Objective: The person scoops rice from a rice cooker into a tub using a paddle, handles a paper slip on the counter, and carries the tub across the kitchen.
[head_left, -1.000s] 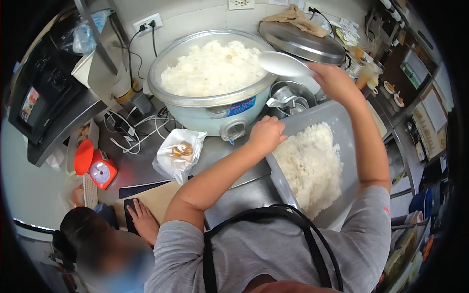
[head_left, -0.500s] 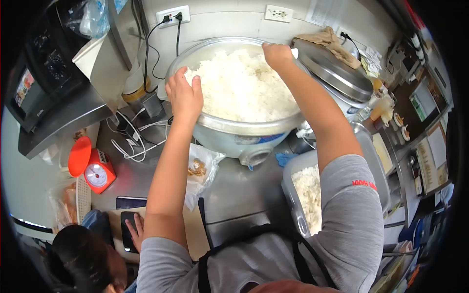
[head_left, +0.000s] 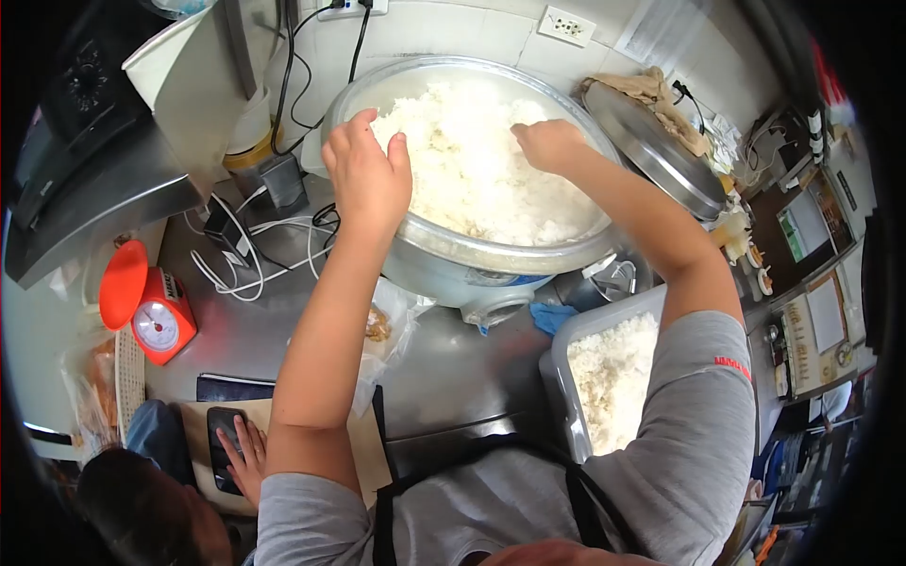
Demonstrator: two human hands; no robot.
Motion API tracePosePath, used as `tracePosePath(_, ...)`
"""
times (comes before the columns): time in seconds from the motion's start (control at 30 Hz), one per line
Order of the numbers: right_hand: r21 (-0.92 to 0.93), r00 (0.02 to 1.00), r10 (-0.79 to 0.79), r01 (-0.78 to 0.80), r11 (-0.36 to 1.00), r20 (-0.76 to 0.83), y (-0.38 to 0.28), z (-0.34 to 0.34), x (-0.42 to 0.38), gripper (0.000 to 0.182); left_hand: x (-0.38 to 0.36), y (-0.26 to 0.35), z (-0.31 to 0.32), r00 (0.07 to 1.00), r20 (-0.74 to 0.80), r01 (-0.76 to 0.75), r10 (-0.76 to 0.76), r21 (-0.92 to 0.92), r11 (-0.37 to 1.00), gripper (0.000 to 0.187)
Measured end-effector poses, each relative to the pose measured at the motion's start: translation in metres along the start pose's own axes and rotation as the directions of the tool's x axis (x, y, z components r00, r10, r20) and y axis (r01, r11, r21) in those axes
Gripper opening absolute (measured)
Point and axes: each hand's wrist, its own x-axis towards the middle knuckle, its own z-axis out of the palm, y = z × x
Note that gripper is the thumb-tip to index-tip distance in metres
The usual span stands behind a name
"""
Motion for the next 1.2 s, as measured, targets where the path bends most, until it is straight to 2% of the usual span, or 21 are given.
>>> tracePosePath(0.1, -0.037, 0.999, -0.009, 0.010, 0.999, 0.039, 0.001, -0.008, -0.030, 0.024, -0.001, 0.003, -0.002, 1.000, -0.001, 0.012, -0.012, -0.008, 1.000, 0.040)
tracePosePath(0.3, -0.043, 0.979, -0.129, 0.137, 0.990, 0.159, -0.015, -0.023, -0.079, 0.024, -0.001, 0.002, 0.000, 1.000, -0.005, -0.001, 0.001, 0.009, 1.000, 0.039)
tracePosePath(0.6, 0.325, 0.934, -0.269, 0.186, 0.927, 0.233, -0.020, -0.042, -0.104, 0.024, -0.002, 0.003, 0.001, 1.000, -0.013, 0.027, -0.027, 0.045, 0.999, 0.037)
tracePosePath(0.7, 0.442, 0.886, -0.463, 0.416, 0.794, -0.002, -0.029, -0.007, -0.077, 0.024, -0.001, 0.011, -0.001, 0.998, -0.002, 0.070, -0.070, 0.050, 0.996, 0.036)
tracePosePath(0.77, 0.679, 0.931, -0.343, 0.170, 0.714, 0.128, -0.058, 0.000, -0.047, 0.025, 0.000, 0.005, -0.001, 0.999, -0.029, 0.041, -0.041, 0.015, 0.999, 0.036)
tracePosePath(0.83, 0.851, 0.936, -0.246, -0.093, 0.517, 0.252, -0.069, -0.001, -0.039, 0.028, -0.001, 0.002, -0.001, 0.999, -0.041, 0.011, -0.011, -0.003, 1.000, 0.034)
tracePosePath(0.93, 0.921, 0.970, -0.140, -0.135, 0.366, 0.198, -0.063, 0.000, -0.034, 0.032, -0.002, 0.002, -0.001, 0.998, -0.045, 0.039, -0.040, -0.032, 0.999, 0.033)
tracePosePath(1.03, 0.912, 0.978, -0.060, -0.163, 0.377, 0.200, -0.042, -0.024, -0.049, 0.034, -0.002, -0.001, 0.003, 0.995, -0.102, 0.016, -0.020, -0.048, 0.999, 0.032)
tracePosePath(1.2, 0.954, 0.984, 0.048, -0.177, 0.244, 0.170, 0.009, -0.027, -0.100, 0.034, -0.001, -0.003, 0.004, 0.996, -0.090, 0.023, -0.024, -0.016, 1.000, 0.031)
